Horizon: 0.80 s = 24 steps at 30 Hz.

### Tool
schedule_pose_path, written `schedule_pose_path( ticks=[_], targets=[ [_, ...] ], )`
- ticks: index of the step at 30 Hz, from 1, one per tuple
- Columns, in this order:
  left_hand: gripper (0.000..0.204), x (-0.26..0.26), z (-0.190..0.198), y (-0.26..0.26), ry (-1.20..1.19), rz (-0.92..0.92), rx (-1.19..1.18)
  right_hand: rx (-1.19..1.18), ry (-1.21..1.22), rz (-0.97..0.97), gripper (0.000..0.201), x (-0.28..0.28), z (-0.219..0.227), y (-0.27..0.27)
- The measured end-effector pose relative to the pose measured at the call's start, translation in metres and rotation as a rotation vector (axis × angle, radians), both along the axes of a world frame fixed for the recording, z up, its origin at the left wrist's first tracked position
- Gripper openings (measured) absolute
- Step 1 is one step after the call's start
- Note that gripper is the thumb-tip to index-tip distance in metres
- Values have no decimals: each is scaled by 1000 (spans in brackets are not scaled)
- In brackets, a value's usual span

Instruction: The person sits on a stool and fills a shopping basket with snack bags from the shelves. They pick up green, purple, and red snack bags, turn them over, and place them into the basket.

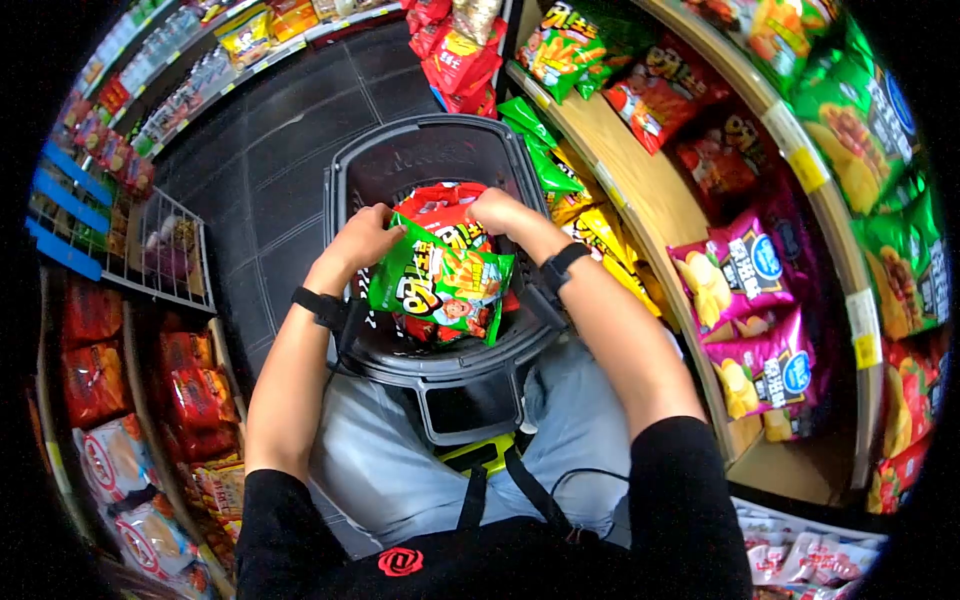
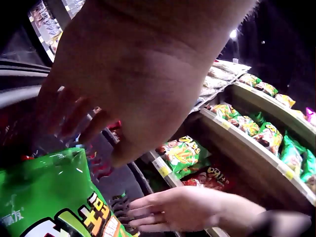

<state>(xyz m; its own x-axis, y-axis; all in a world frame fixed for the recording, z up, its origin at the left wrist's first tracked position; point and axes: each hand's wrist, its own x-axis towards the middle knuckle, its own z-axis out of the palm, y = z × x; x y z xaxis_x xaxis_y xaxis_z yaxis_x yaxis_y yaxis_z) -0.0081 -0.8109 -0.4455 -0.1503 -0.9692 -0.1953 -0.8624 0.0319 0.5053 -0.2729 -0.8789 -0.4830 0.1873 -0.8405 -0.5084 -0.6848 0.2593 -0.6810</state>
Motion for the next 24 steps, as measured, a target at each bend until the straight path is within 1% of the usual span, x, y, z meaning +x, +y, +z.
schedule_pose_path(
  ticks=[1,2,4,5,6,7,8,9,10,12,14,16,17,18,20,21,22,24],
  targets=[
    [58,0,4,2,18,-8,-11,53,3,-23,26,2,-23,-16],
    [58,1,4,3,13,-11,-37,74,-58,-67,27,8,-28,-16],
    [51,0,8,9,17,38,-95,85,-48,-205,27,17,-45,-20],
    [51,2,11,12,23,54,-93,124,-83,-300,27,19,-53,-22],
    [54,4,16,15,16,45,-68,149,-127,-427,28,16,-86,-37],
    [57,7,19,15,8,36,-45,161,-169,-491,28,9,-110,-47],
    [57,9,19,16,12,45,-44,175,-211,-559,27,6,-124,-53],
    [57,11,18,16,7,45,-44,159,-294,-548,26,5,-127,-47],
    [57,13,19,17,1,43,-45,162,-291,-542,26,7,-129,-46],
    [58,16,17,18,2,45,-45,270,-478,-507,26,9,-132,-42],
    [57,18,14,17,24,33,-56,232,-453,-528,27,10,-131,-41],
    [54,16,15,19,24,42,-64,184,-457,-482,27,8,-137,-43],
    [50,14,17,19,24,50,-78,151,-427,-493,27,7,-139,-44],
    [50,12,18,19,25,51,-73,126,-343,-462,26,7,-123,-39],
    [57,11,23,17,4,13,-17,98,-296,-484,27,18,-74,-19],
    [57,11,24,17,3,12,-19,95,-208,-442,32,17,-65,-18],
    [57,10,24,17,5,13,-31,92,-209,-443,32,12,-70,-25],
    [57,7,24,19,7,7,-47,-13,-95,-340,40,4,-78,-35]
  ],
)
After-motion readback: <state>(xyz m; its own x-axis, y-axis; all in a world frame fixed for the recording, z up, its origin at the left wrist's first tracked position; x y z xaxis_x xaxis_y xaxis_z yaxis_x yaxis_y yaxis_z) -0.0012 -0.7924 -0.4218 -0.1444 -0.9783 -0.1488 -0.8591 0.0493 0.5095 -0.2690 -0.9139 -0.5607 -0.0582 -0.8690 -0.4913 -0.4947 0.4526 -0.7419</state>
